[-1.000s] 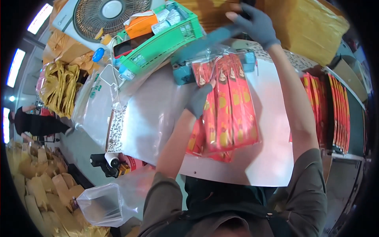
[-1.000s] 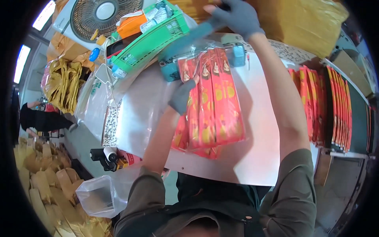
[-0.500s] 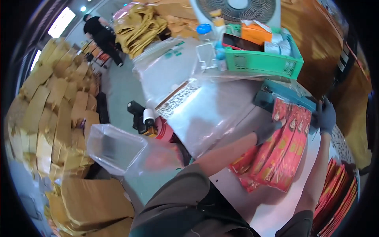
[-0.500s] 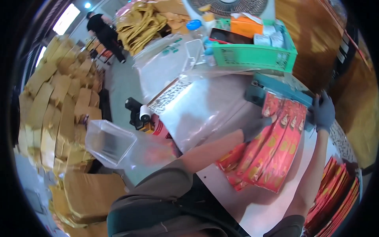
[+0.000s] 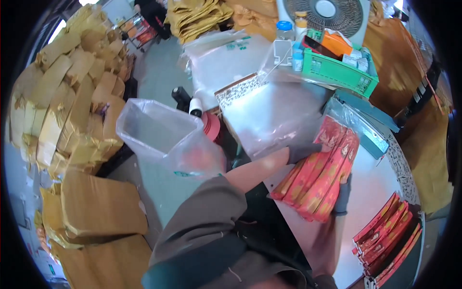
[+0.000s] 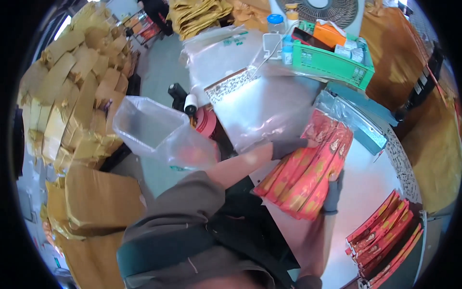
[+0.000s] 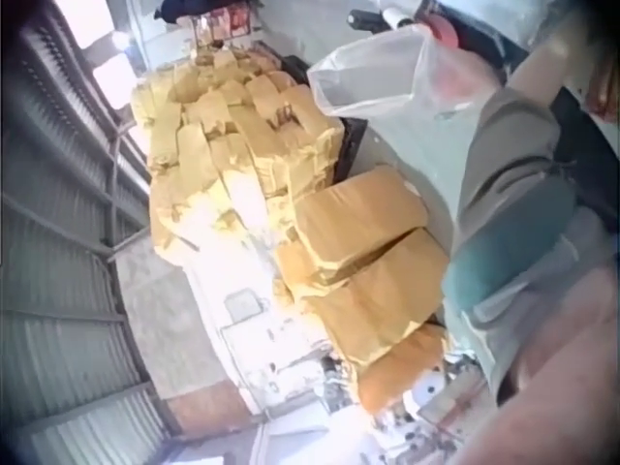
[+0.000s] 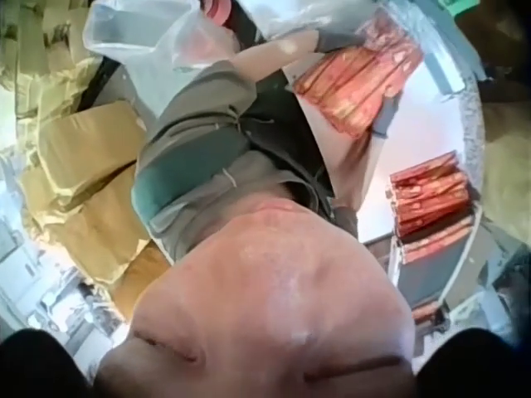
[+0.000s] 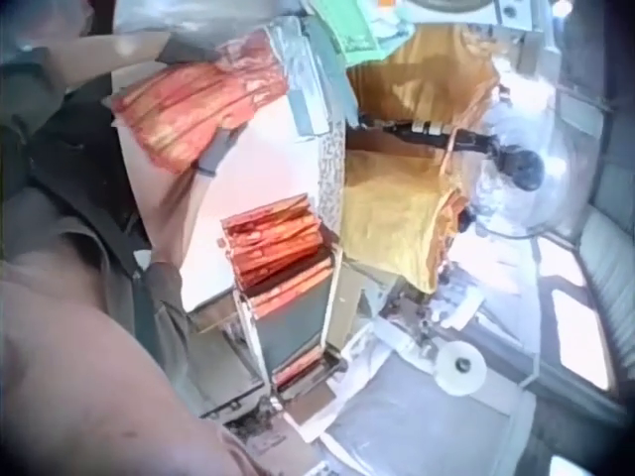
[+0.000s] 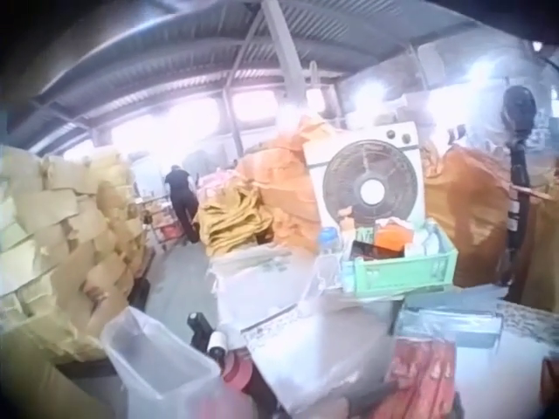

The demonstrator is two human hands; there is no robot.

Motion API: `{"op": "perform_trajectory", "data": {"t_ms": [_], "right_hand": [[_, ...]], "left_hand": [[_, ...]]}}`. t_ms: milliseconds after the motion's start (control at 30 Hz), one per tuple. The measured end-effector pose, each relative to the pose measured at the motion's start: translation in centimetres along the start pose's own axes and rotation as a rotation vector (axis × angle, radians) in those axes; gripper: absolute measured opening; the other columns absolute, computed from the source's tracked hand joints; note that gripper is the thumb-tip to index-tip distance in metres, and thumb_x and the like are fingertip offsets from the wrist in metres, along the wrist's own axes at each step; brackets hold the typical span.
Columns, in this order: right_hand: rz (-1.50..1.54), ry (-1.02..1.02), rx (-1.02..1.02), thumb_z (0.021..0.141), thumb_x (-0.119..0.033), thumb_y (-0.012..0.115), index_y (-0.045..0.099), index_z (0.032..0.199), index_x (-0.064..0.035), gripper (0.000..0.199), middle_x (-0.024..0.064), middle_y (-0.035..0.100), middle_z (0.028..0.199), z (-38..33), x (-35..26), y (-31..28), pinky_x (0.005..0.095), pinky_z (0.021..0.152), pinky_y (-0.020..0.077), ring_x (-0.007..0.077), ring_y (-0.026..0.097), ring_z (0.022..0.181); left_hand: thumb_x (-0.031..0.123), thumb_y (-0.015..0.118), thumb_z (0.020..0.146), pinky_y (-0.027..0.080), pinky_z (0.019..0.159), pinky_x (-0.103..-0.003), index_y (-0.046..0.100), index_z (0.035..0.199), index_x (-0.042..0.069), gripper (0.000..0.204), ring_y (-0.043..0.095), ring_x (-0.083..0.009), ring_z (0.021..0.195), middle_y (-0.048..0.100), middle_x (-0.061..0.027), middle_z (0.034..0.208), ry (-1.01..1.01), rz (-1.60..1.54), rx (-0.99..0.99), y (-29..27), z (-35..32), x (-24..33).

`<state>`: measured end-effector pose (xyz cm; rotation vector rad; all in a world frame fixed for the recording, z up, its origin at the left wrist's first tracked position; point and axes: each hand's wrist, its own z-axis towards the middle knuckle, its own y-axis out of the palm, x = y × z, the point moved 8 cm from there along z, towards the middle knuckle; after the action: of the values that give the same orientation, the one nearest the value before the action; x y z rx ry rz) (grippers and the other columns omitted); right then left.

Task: The recorder is manually bagging bundles of incense or similar stick-based products into plastic bags at a factory workstation.

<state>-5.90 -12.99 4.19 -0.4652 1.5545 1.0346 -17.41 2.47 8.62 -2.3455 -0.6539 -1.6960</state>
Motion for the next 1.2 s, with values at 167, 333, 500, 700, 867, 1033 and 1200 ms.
{"op": "perform_trajectory", "data": {"t_ms": [167,333,500,700,867,1033,1200], "right_hand": [[0.464,0.298,-0.106,0.090,-0.041,0.049,0.029,0.139,-0.0055,0.064,0.0099,0.041,0.136,-4.8,4.2,6.1,0.0396,0.100,0.0375,0.0249,0.043,0.122],[0.455,0.204,-0.401,0.090,-0.043,0.045,0.039,0.132,-0.0053,0.057,0.0092,0.047,0.131,-0.5,-0.8,20.8,0.0375,0.101,0.0368,0.0243,0.046,0.118],[0.316,0.108,-0.568,0.088,-0.037,0.049,0.046,0.124,-0.0020,0.050,0.0093,0.054,0.117,1.5,-7.7,40.0,0.0341,0.093,0.0431,0.0202,0.054,0.106],[0.149,-0.259,-0.722,0.076,-0.009,0.069,0.048,0.116,-0.0020,0.046,0.0079,0.059,0.106,-0.2,-3.2,56.2,0.0320,0.082,0.0497,0.0176,0.059,0.095],[-0.519,-0.504,-0.927,0.076,-0.022,0.069,0.044,0.120,-0.0009,0.055,0.0203,0.057,0.111,-3.1,8.3,57.7,0.0388,0.091,0.0440,0.0303,0.053,0.110],[-1.136,-0.268,-1.284,0.080,-0.027,0.059,0.046,0.117,-0.0043,0.046,0.0237,0.060,0.100,-5.2,21.5,54.3,0.0438,0.082,0.0461,0.0392,0.059,0.092],[-1.478,-0.280,-1.465,0.090,-0.025,0.043,0.048,0.125,-0.0063,0.040,0.0215,0.057,0.114,-6.5,22.8,55.8,0.0397,0.091,0.0433,0.0361,0.057,0.103]], "left_hand": [[0.033,0.067,0.079,0.047,0.087,-0.033,0.057,0.118,0.002,0.051,0.061,-0.0200,0.095,0.062,-0.0102,0.110,0.192,-0.293,0.005,-2.7,-5.8,-0.9],[0.039,0.062,0.084,0.044,0.081,-0.030,0.055,0.119,0.006,0.049,0.053,-0.0132,0.093,0.061,-0.0065,0.101,0.588,0.219,0.369,-13.6,-21.6,10.5],[0.028,0.072,0.072,0.045,0.085,-0.037,0.065,0.090,0.011,0.026,0.056,-0.0319,0.099,0.059,-0.0145,0.112,0.019,1.600,1.372,-30.7,-44.5,12.3],[0.011,0.057,0.073,0.043,0.091,-0.031,0.059,0.116,0.005,0.044,0.057,-0.0255,0.106,0.059,-0.0134,0.115,-0.194,0.726,1.107,-42.4,-49.6,0.2],[0.003,0.054,0.076,0.043,0.060,-0.022,0.047,0.125,-0.008,0.051,0.051,-0.0090,0.068,0.057,-0.0034,0.095,0.174,0.350,1.089,-46.0,-51.5,-2.3],[-0.001,0.055,0.079,0.048,0.067,-0.022,0.045,0.128,-0.007,0.050,0.058,-0.0101,0.086,0.056,-0.0104,0.119,0.603,-0.142,1.082,-42.1,-52.0,-1.7],[-0.007,0.055,0.075,0.049,0.071,-0.020,0.044,0.129,-0.005,0.055,0.059,-0.0109,0.091,0.054,-0.0124,0.125,0.652,-0.348,0.923,-40.5,-53.8,-3.1]]}}
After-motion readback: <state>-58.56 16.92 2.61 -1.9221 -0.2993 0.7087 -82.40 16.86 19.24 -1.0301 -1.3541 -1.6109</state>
